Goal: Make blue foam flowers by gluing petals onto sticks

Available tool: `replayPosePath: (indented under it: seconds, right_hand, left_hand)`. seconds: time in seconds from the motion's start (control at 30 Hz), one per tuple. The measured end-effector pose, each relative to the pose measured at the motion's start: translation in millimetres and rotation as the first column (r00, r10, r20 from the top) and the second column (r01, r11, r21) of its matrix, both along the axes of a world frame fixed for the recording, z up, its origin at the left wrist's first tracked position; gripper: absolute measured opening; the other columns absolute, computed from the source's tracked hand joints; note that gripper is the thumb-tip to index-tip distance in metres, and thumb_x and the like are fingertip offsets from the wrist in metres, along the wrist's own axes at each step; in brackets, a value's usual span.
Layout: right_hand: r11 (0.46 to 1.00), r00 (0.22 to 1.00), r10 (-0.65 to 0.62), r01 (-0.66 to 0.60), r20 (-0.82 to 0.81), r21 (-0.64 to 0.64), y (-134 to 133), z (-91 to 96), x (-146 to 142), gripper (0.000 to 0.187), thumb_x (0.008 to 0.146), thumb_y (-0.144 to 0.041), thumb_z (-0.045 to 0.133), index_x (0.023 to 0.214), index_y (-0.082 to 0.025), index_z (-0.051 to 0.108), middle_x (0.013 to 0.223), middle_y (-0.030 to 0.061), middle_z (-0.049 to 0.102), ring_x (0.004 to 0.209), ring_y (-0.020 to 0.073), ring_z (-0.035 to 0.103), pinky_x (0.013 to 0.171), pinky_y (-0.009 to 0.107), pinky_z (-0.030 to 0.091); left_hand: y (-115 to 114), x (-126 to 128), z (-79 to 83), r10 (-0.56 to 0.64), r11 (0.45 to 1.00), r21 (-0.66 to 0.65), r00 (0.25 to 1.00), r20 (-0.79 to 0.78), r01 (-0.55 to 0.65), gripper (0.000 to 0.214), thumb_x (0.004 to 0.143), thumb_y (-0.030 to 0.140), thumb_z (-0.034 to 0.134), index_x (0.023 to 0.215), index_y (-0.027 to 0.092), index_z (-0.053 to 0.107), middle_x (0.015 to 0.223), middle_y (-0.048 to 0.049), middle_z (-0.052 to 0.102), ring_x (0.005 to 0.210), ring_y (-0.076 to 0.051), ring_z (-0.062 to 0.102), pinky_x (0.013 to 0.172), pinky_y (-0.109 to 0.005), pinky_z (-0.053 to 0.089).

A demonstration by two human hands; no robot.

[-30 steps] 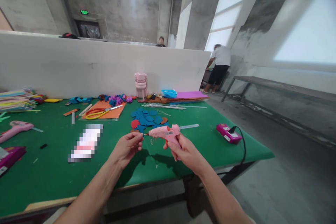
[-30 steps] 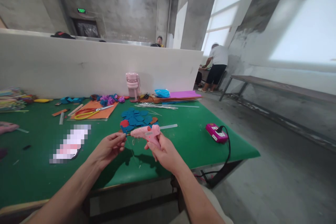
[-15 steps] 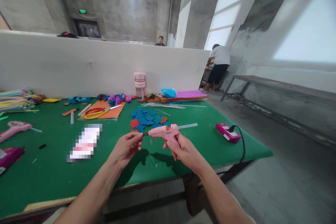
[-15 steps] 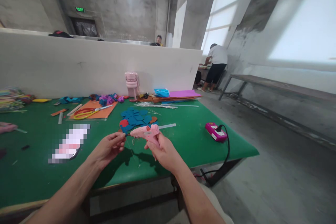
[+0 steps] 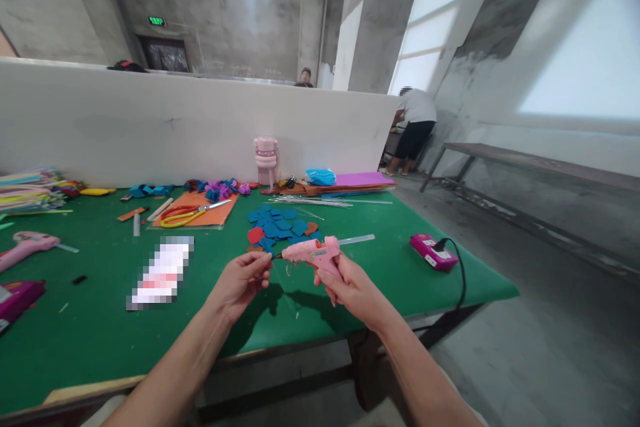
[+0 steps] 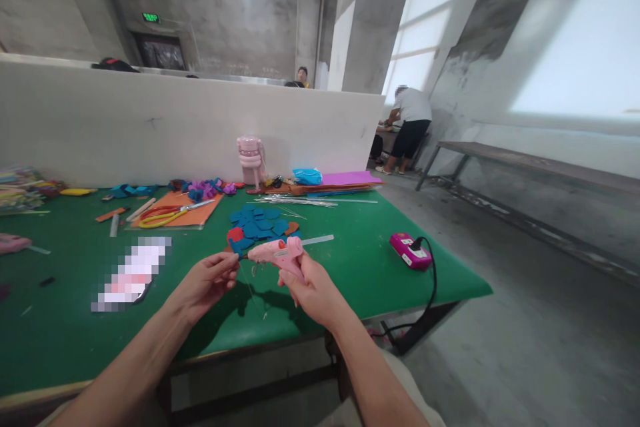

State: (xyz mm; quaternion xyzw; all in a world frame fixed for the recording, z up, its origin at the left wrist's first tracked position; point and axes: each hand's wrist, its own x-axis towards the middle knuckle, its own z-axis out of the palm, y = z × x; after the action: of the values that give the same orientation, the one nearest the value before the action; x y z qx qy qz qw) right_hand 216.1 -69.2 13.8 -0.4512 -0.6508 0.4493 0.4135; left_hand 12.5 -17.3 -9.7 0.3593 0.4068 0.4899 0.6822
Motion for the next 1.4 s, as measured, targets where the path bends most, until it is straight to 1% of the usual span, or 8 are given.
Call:
replayPosePath:
  seconds: [0.07, 0.23, 0.4, 0.57, 0.97, 1.23, 1.4]
  right_hand:
    - [1.0, 1.0, 0.0, 0.0, -0.004, -0.001, 0.0, 0.1, 0.0, 0.018, 0.082, -0.034, 0.044, 0.086, -0.016, 0.047, 0.064, -0.0025, 0.046, 0.044, 0.0058, 0.038, 0.042, 0.02, 0.035]
    - [1.0, 1.0, -0.007, 0.007, -0.006, -0.011, 0.6, -1.3, 0.5, 0.019, 0.082, -0.032, 0.044, 0.091, -0.016, 0.045, 0.07, -0.0008, 0.05, 0.045, 0.0056, 0.039, 0.042, 0.02, 0.035]
    - [1.0, 1.0, -0.005, 0.005, -0.016, -0.014, 0.6, -1.6, 0.7, 0.019, 0.082, -0.033, 0.044, 0.09, -0.016, 0.044, 0.067, -0.0022, 0.048, 0.044, 0.0057, 0.039, 0.042, 0.019, 0.035]
    - [1.0, 1.0, -0.008, 0.008, -0.02, -0.021, 0.7, -1.0, 0.4, 0.022, 0.082, -0.033, 0.045, 0.096, -0.016, 0.043, 0.069, -0.0015, 0.049, 0.045, 0.0056, 0.039, 0.041, 0.019, 0.036]
    - [1.0, 1.0, -0.024, 0.024, -0.016, -0.015, 1.1, -1.5, -0.1, 0.019, 0.082, -0.034, 0.045, 0.091, -0.017, 0.043, 0.07, -0.0011, 0.051, 0.045, 0.0058, 0.04, 0.042, 0.02, 0.037]
    - [0.999, 0.999, -0.032, 0.032, -0.022, -0.02, 1.9, -2.6, 0.5, 0.019, 0.081, -0.033, 0.045, 0.091, -0.017, 0.043, 0.072, -0.0005, 0.052, 0.044, 0.0055, 0.04, 0.042, 0.02, 0.036]
    - [0.999, 0.996, -0.029, 0.026, -0.082, -0.045, -0.1, 1.2, 0.9, 0.024, 0.08, -0.037, 0.046, 0.091, -0.016, 0.045, 0.069, -0.0012, 0.05, 0.044, 0.0054, 0.036, 0.041, 0.02, 0.036]
  left_hand:
    - [-0.3, 0.2, 0.2, -0.001, 1.0, 0.001, 1.0, 0.002, 0.001, 0.021, 0.057, 0.025, 0.073, 0.066, 0.011, 0.06, 0.056, 0.001, 0.054, 0.047, -0.004, 0.047, 0.041, -0.015, 0.039]
    - [-1.1, 0.6, 1.4, -0.002, 1.0, -0.001, 1.0, -0.008, 0.002, 0.021, 0.058, 0.025, 0.073, 0.066, 0.011, 0.06, 0.057, 0.0009, 0.054, 0.047, -0.004, 0.047, 0.041, -0.015, 0.039]
    - [-1.5, 0.7, 1.6, -0.008, 1.0, 0.003, 1.0, -0.01, 0.008, 0.02, 0.059, 0.025, 0.072, 0.066, 0.011, 0.059, 0.056, 0.0015, 0.053, 0.047, -0.004, 0.046, 0.041, -0.015, 0.038]
    - [-0.8, 0.4, 0.4, -0.006, 1.0, 0.002, 1.0, -0.012, 0.006, 0.02, 0.059, 0.025, 0.072, 0.066, 0.011, 0.059, 0.057, 0.0014, 0.054, 0.047, -0.004, 0.047, 0.041, -0.015, 0.038]
    - [-1.1, 0.6, -0.2, -0.014, 1.0, 0.007, 1.0, 0.003, 0.014, 0.02, 0.058, 0.025, 0.072, 0.065, 0.011, 0.06, 0.056, 0.0011, 0.053, 0.046, -0.004, 0.046, 0.04, -0.016, 0.038]
    - [-1.5, 1.0, 1.0, -0.018, 1.0, -0.018, 1.0, 0.008, 0.018, 0.019, 0.058, 0.024, 0.072, 0.065, 0.011, 0.06, 0.057, 0.0008, 0.054, 0.046, -0.004, 0.047, 0.041, -0.015, 0.039]
    - [-0.4, -0.9, 2.6, -0.005, 1.0, -0.031, 0.999, 0.038, 0.006, 0.018, 0.058, 0.022, 0.072, 0.065, 0.011, 0.059, 0.057, 0.0015, 0.054, 0.046, -0.004, 0.047, 0.04, -0.015, 0.038]
